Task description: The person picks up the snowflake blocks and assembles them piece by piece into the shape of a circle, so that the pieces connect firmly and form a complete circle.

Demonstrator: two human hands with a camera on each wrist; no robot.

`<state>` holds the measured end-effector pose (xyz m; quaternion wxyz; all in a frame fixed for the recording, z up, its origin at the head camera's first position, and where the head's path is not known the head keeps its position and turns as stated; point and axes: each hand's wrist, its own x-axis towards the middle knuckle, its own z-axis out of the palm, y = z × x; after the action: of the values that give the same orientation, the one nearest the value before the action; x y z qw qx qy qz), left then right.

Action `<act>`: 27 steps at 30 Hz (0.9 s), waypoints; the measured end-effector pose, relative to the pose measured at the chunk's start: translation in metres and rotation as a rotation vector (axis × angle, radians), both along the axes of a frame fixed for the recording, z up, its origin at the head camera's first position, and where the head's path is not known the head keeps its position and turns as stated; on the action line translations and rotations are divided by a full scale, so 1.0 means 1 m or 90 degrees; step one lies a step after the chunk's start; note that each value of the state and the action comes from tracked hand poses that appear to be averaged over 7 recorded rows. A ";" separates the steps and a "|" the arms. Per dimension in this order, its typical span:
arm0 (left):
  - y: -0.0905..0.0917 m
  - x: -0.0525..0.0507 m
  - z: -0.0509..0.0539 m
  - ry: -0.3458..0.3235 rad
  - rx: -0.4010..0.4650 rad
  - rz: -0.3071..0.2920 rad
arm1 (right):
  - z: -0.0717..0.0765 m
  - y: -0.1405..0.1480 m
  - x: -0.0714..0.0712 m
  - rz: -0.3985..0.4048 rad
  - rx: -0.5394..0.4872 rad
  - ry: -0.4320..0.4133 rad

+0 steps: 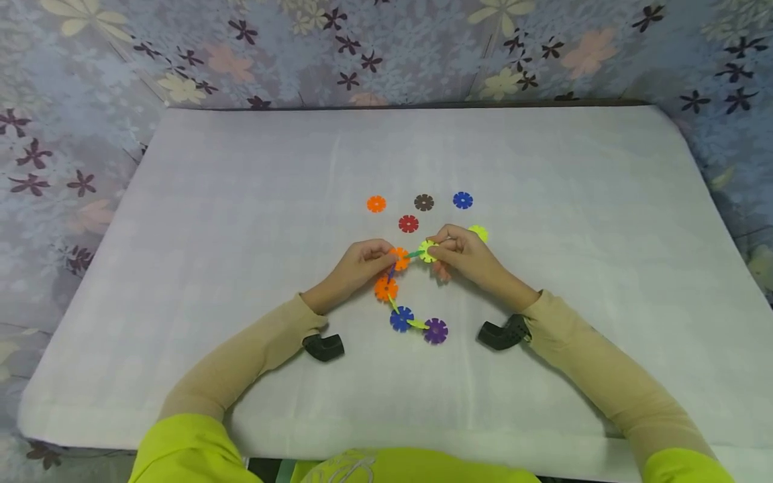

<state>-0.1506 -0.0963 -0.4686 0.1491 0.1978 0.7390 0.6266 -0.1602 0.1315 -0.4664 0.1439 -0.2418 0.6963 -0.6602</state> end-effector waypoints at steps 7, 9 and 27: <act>0.001 0.000 0.000 -0.036 0.043 0.020 | -0.001 -0.002 -0.002 0.000 0.002 0.030; 0.000 0.001 0.000 -0.043 0.040 0.022 | 0.003 -0.005 0.000 -0.006 0.012 0.056; 0.004 0.007 0.018 -0.089 0.038 -0.020 | 0.025 0.007 -0.024 -0.223 0.326 0.308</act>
<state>-0.1438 -0.0925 -0.4508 0.2041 0.1694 0.7045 0.6583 -0.1839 0.1384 -0.4417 -0.0839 -0.2241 0.8831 -0.4037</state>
